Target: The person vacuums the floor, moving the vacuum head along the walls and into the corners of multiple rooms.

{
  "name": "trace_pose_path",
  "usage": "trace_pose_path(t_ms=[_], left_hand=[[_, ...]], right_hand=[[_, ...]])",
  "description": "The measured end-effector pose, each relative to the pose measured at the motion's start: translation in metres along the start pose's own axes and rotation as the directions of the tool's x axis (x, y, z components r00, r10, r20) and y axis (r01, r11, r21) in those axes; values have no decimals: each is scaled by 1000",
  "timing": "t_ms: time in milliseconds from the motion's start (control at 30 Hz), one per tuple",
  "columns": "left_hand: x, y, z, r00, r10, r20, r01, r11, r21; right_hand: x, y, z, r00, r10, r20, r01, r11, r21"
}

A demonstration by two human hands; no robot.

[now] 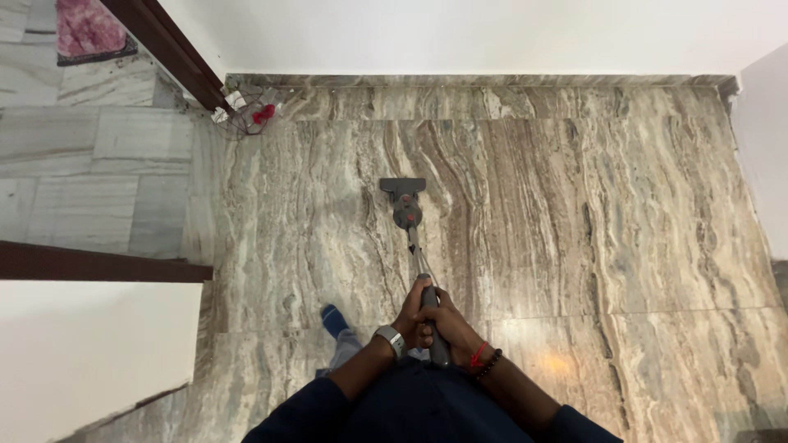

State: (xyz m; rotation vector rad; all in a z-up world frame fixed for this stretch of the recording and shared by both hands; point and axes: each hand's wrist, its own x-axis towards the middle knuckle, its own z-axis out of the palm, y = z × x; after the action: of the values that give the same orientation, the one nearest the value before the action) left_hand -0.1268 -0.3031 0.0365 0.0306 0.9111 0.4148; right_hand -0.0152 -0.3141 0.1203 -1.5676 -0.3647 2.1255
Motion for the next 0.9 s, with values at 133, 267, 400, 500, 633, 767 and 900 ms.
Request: trace_pose_path(t_ms=[133,267,400,500,633,767,900], left_hand=[[-22,22,-21,997,5,-72,-3,999,34],[-40,40,-54,995,43,-85,-38,998,59],[-42,49,-90,993,71,-90,-69,997,25],[-46,59,-104,983,76,-167,-75,997,12],[-52,68,-115,978,16,-207,-21,1000,-19],[-49,84,-125,990,104,-94,-104,995,7],[-44,111,-133,990,111,-84,-101,988,114]], right_hand=[[8,0,38,1000,15,-19,-15,1000,10],[15,1,81,998,32,-51,-33,999,-31],[25,9,115,1000,16,-16,-15,999,45],[29,8,136,999,25,-29,-24,999,24],[32,8,153,999,27,-35,-26,999,19],[37,-4,166,998,23,-65,-20,999,48],[55,-21,178,997,15,-73,-12,999,46]])
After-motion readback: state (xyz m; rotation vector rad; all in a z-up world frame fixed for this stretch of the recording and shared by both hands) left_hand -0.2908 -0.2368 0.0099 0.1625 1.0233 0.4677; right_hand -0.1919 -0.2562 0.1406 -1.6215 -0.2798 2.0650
